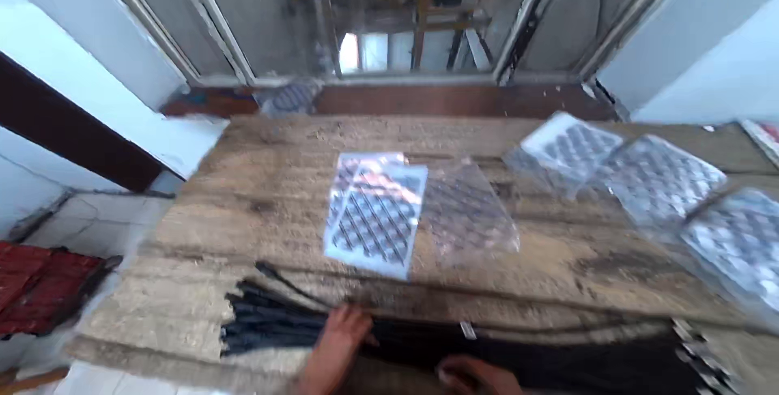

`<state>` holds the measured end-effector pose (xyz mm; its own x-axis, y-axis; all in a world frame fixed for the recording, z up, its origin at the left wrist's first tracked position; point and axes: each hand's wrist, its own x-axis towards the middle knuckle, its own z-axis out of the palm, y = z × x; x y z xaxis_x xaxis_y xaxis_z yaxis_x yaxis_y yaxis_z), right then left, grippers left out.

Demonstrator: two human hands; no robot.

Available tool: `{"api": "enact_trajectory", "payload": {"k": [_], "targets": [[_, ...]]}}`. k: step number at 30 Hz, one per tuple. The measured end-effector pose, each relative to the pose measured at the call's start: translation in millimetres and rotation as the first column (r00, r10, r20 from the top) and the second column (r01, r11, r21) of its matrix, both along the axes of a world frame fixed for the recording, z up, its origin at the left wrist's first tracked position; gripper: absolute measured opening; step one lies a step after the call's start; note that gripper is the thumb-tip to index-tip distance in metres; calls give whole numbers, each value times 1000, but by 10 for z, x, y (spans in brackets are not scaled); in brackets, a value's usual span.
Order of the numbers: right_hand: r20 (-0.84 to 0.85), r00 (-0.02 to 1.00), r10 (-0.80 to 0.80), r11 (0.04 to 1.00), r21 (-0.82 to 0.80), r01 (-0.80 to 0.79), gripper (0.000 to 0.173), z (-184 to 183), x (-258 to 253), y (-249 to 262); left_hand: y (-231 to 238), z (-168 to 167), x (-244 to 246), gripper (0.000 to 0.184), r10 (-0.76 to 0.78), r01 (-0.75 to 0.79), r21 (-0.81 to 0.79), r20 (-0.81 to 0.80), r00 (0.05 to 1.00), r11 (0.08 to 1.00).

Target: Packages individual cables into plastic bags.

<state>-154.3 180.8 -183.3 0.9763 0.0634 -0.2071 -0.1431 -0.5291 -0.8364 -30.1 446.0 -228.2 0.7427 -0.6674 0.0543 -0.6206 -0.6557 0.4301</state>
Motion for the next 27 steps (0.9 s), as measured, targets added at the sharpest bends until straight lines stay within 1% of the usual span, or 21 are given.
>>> {"api": "enact_trajectory", "payload": {"k": [2, 3, 4, 5, 6, 7, 8, 9, 11, 12, 13, 14, 16, 19, 20, 22, 23, 24, 25, 26, 27], "targets": [[-108, 990, -95, 995, 20, 98, 27, -114, -267, -157, -10, 50, -45, 17, -23, 23, 6, 57, 998, 1000], [-208, 971, -117, 985, 103, 141, 30, -185, -374, -233, -11, 66, -79, 17, -16, 18, -24, 96, 995, 1000], [-300, 946, -126, 950, 238, 202, 33, -236, -488, -307, -20, 98, -121, 18, -2, 10, -72, 117, 993, 997], [-370, 920, -128, 865, 412, 286, 38, -274, -591, -373, -34, 162, -147, 20, 14, 3, -133, 124, 992, 991], [-417, 898, -137, 728, 572, 377, 48, -294, -690, -427, -36, 252, -184, 25, 16, 6, -188, 117, 993, 982], [-447, 877, -176, 578, 674, 460, 60, -291, -777, -483, -30, 360, -235, 29, 8, 17, -227, 108, 994, 974], [-474, 846, -245, 424, 733, 533, 65, -280, -837, -536, -18, 470, -281, 34, 0, 24, -248, 97, 995, 968], [-506, 790, -346, 279, 748, 602, 61, -255, -873, -571, -4, 559, -318, 37, -6, 31, -263, 96, 995, 964], [-587, 577, -567, 17, 692, 721, 50, -175, -881, -615, 18, 666, -366, 39, -3, 41, -281, 136, 991, 959], [-606, 472, -640, -80, 663, 744, 48, -141, -874, -663, 25, 697, -376, 39, 1, 45, -285, 160, 987, 957], [-608, 389, -692, -135, 639, 757, 47, -100, -866, -720, 29, 715, -379, 40, 3, 49, -283, 180, 984, 958], [-593, 346, -727, -150, 629, 763, 45, -55, -863, -775, 35, 713, -376, 41, 2, 54, -267, 205, 979, 962], [-539, 337, -772, -93, 620, 779, 39, 21, -863, -796, 41, 650, -381, 43, -2, 58, -204, 262, 965, 977], [-443, 444, -779, 72, 640, 765, 41, 67, -855, -611, -128, 514, -493, 34, -68, 93, -81, 271, 960, 992], [-422, 471, -775, 103, 651, 752, 42, 85, -880, -552, -232, 474, -572, 30, -79, 100, -66, 268, 960, 993], [-371, 514, -773, 144, 687, 712, 44, 148, -938, -519, -338, 404, -669, 29, -3, 37, -111, 292, 956, 993], [-352, 521, -777, 154, 697, 700, 44, 208, -963, -503, -311, 385, -734, 29, 89, -35, -181, 296, 951, 983], [-329, 527, -783, 174, 699, 694, 44, 298, -994, -499, -253, 373, -839, 28, 207, -128, -283, 269, 940, 950], [-299, 533, -791, 198, 700, 686, 46, 394, -1022, -524, -188, 362, -973, 25, 342, -249, -392, 190, 920, 886], [-262, 550, -793, 236, 700, 674, 49, 488, -1037, -571, -144, 341, -1106, 25, 456, -391, -471, 28, 889, 791], [-225, 573, -788, 279, 699, 659, 52, 560, -1051, -627, -110, 336, -1185, 26, 475, -538, -482, -257, 842, 692]]}}
